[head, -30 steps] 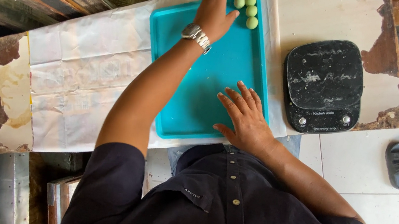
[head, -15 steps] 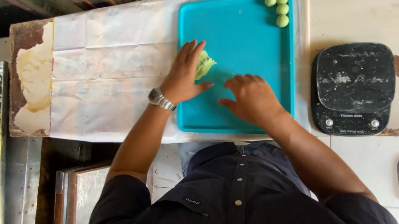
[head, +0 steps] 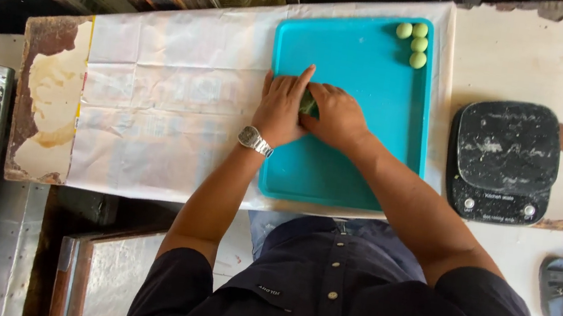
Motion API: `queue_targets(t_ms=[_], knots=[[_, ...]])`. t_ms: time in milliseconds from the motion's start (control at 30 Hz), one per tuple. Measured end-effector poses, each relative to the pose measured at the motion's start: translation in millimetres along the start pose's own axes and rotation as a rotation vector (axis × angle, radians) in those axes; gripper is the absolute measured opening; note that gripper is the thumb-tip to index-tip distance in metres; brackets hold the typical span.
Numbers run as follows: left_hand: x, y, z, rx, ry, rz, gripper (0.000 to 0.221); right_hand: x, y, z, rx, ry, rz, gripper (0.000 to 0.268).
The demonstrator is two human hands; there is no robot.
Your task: Stuffing and shaping small pieces of green dough into balls and arranging them on a tray.
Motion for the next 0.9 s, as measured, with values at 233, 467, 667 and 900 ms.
queue_targets(t_ms=[233, 467, 667, 900], knots=[[-16, -17, -5, 0.029, 0.022, -0.109, 0.082, 7, -6, 1, -0.062, -0.065, -0.047, 0.055], [-27, -28, -9, 0.096, 0.015, -0.106, 0.045, 18, -14, -5, -0.051, -0.075, -0.150, 0.044], [-24, -26, -10, 0.085, -0.019, -0.098, 0.035, 19, -10, -2, -0.023, -0.066, -0.252, 0.035], [-9, -8, -3, 0.146, -0.022, -0.025, 0.085, -20, 50, 7, -0.012, -0.056, -0.556, 0.032]])
Point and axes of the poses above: each hand's wrist, its own z-axis away from the middle knuckle, its own y-axis out of the back of the hand, x = y × z, the point moved 9 cm from there along -z, towards the middle knuckle, and after that the axes turned 2 degrees about x, right-handed, at the moved point
